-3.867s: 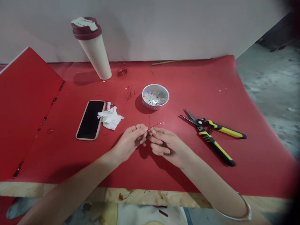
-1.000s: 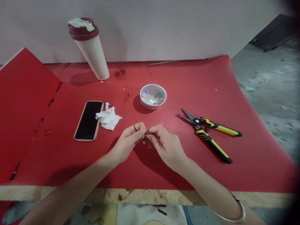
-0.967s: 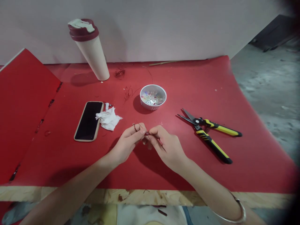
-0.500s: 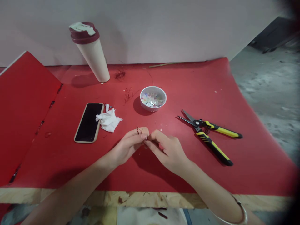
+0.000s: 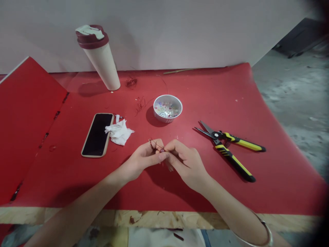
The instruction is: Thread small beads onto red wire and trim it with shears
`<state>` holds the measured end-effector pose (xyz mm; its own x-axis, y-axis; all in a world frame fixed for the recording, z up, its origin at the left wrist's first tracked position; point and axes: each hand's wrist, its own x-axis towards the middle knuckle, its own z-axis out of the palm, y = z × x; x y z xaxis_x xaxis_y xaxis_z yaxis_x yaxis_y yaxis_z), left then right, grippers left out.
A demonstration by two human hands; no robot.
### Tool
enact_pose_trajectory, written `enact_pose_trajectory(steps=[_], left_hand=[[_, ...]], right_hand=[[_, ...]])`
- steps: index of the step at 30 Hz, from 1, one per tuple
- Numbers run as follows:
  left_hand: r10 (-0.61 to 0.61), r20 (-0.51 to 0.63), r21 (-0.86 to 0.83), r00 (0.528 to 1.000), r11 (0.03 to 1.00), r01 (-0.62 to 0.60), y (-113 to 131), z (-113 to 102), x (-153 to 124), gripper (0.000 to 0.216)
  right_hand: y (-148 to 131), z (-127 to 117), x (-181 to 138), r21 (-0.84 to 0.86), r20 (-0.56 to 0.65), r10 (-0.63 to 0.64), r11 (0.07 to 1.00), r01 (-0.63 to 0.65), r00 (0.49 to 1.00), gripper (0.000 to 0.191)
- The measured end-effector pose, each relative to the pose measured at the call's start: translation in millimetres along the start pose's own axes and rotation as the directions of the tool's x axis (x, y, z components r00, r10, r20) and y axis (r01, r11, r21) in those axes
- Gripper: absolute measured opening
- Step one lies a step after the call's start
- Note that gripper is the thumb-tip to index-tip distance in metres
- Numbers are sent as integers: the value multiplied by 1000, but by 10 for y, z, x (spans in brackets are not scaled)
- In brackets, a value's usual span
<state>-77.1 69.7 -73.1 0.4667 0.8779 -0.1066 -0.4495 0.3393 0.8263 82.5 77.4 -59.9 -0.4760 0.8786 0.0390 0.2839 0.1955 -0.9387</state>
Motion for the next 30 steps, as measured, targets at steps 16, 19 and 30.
enact_pose_trajectory(steps=[16,19,30], left_hand=[[151,-19,275,988,951,-140,96,26,-21,18],[177,-2,345,984,924,-165,121,31,-22,19],[333,-59,540,941,804,-250,22,73,-83,20]], right_hand=[[94,27,17,426,6,16,905,-18,1000,15],[92,26,12,425,22,-3,905,-7,1000,16],[76,78,5,550,18,0,835,-10,1000,17]])
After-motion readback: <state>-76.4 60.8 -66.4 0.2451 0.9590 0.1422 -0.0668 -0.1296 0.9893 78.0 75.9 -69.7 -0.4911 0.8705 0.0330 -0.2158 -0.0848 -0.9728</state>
